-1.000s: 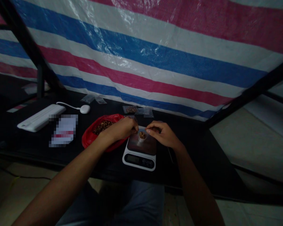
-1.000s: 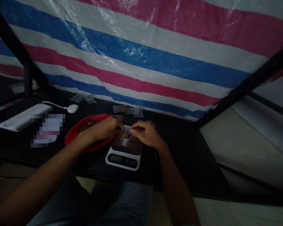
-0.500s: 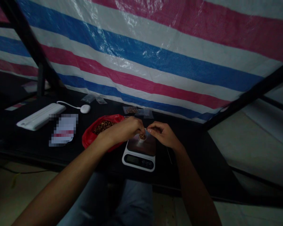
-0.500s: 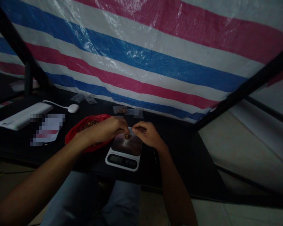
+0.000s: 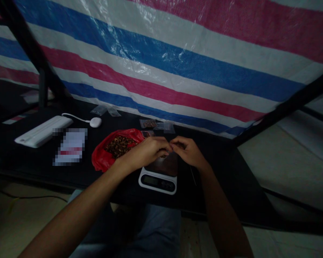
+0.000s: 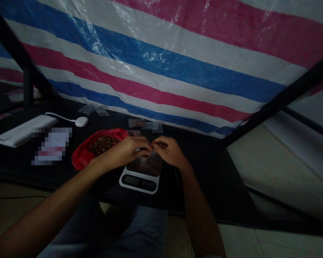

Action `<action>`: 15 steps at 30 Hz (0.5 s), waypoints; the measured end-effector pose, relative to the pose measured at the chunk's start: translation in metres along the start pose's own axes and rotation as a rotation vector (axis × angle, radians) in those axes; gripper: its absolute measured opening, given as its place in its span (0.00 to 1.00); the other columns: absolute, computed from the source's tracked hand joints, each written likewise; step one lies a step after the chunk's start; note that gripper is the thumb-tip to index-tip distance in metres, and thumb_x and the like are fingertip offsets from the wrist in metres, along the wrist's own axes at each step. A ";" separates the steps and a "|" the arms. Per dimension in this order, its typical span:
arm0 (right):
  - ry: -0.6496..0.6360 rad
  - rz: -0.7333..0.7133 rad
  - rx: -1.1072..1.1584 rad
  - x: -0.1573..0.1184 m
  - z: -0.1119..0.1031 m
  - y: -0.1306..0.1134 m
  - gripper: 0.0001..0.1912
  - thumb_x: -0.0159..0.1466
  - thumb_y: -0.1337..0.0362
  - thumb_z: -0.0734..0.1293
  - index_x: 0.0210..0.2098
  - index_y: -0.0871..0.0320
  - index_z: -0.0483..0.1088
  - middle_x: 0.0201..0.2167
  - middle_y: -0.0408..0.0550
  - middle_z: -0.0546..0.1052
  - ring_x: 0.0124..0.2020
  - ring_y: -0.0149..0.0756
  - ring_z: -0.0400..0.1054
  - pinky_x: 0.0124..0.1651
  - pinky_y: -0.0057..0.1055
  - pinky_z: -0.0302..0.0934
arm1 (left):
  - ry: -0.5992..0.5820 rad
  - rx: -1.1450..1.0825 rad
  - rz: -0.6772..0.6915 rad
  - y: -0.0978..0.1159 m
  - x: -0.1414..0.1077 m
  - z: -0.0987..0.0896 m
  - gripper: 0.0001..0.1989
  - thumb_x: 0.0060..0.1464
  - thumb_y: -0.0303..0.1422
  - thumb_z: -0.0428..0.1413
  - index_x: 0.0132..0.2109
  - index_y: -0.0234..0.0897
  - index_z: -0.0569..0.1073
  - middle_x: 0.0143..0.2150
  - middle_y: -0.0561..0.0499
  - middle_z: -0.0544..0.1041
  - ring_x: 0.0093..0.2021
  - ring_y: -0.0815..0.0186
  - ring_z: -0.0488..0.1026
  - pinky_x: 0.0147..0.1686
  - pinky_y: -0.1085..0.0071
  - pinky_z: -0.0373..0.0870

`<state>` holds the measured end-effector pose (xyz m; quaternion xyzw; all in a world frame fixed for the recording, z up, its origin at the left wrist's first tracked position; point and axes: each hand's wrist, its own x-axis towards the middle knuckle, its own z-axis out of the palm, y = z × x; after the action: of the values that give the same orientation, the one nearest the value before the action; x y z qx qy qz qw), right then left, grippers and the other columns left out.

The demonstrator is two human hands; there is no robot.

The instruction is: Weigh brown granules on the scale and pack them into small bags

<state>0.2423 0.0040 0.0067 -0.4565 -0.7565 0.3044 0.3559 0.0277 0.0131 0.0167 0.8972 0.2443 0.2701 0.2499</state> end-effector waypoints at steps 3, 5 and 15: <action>0.006 -0.016 -0.011 -0.001 0.000 0.000 0.09 0.64 0.63 0.66 0.35 0.59 0.77 0.31 0.47 0.79 0.30 0.34 0.68 0.33 0.30 0.59 | 0.009 0.042 0.013 0.000 -0.001 -0.003 0.07 0.63 0.29 0.59 0.48 0.36 0.79 0.46 0.47 0.81 0.48 0.62 0.78 0.50 0.68 0.69; 0.010 -0.019 -0.009 -0.001 0.000 0.000 0.09 0.64 0.61 0.67 0.35 0.59 0.78 0.31 0.47 0.80 0.30 0.34 0.69 0.34 0.30 0.60 | 0.036 0.055 0.007 0.001 -0.002 -0.012 0.08 0.66 0.31 0.57 0.49 0.37 0.79 0.47 0.47 0.81 0.49 0.62 0.78 0.50 0.68 0.70; 0.049 0.010 0.011 -0.002 0.001 0.005 0.11 0.66 0.59 0.67 0.37 0.59 0.79 0.35 0.50 0.83 0.35 0.38 0.74 0.38 0.33 0.65 | -0.189 0.346 -0.449 -0.009 -0.096 -0.058 0.14 0.52 0.36 0.66 0.47 0.41 0.80 0.53 0.46 0.80 0.50 0.53 0.77 0.50 0.61 0.72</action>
<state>0.2449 0.0046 0.0017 -0.4655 -0.7436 0.2993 0.3752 -0.0809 -0.0170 0.0192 0.8711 0.4547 0.0776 0.1682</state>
